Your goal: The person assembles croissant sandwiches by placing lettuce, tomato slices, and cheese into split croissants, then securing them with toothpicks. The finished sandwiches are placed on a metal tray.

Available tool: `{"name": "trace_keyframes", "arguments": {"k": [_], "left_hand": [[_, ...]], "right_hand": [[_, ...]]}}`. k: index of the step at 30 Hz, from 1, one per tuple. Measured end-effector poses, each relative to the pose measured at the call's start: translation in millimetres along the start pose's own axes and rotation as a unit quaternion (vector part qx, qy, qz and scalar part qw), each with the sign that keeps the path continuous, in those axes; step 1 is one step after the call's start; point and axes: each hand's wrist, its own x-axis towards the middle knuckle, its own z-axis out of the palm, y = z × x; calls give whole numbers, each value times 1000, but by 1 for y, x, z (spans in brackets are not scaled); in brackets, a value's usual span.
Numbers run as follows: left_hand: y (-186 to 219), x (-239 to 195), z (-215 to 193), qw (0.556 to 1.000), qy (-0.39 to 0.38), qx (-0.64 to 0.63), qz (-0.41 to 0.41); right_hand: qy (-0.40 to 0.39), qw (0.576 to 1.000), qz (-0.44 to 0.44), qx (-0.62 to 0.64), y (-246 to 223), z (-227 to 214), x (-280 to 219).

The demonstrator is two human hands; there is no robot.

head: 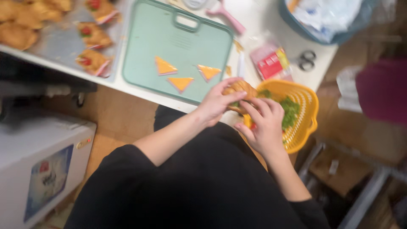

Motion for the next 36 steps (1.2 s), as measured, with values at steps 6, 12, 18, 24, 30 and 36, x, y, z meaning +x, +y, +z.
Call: {"name": "trace_keyframes", "arguments": {"k": [6, 12, 18, 24, 30, 36], "left_hand": [[9, -7, -22, 998, -17, -51, 37], [37, -25, -49, 992, 15, -96, 76], [76, -45, -82, 989, 59, -99, 96], [128, -60, -119, 987, 79, -103, 90], [176, -66, -156, 989, 60, -112, 75], [208, -62, -182, 995, 21, -98, 30]], "right_hand": [[-21, 998, -47, -25, -8, 18, 16], [-7, 996, -76, 50, -28, 36, 51], [-47, 992, -112, 22, -76, 59, 97], [-67, 991, -110, -43, -129, 76, 145], [-9, 997, -69, 42, -159, 89, 172], [-32, 998, -49, -10, -199, 113, 202]]}}
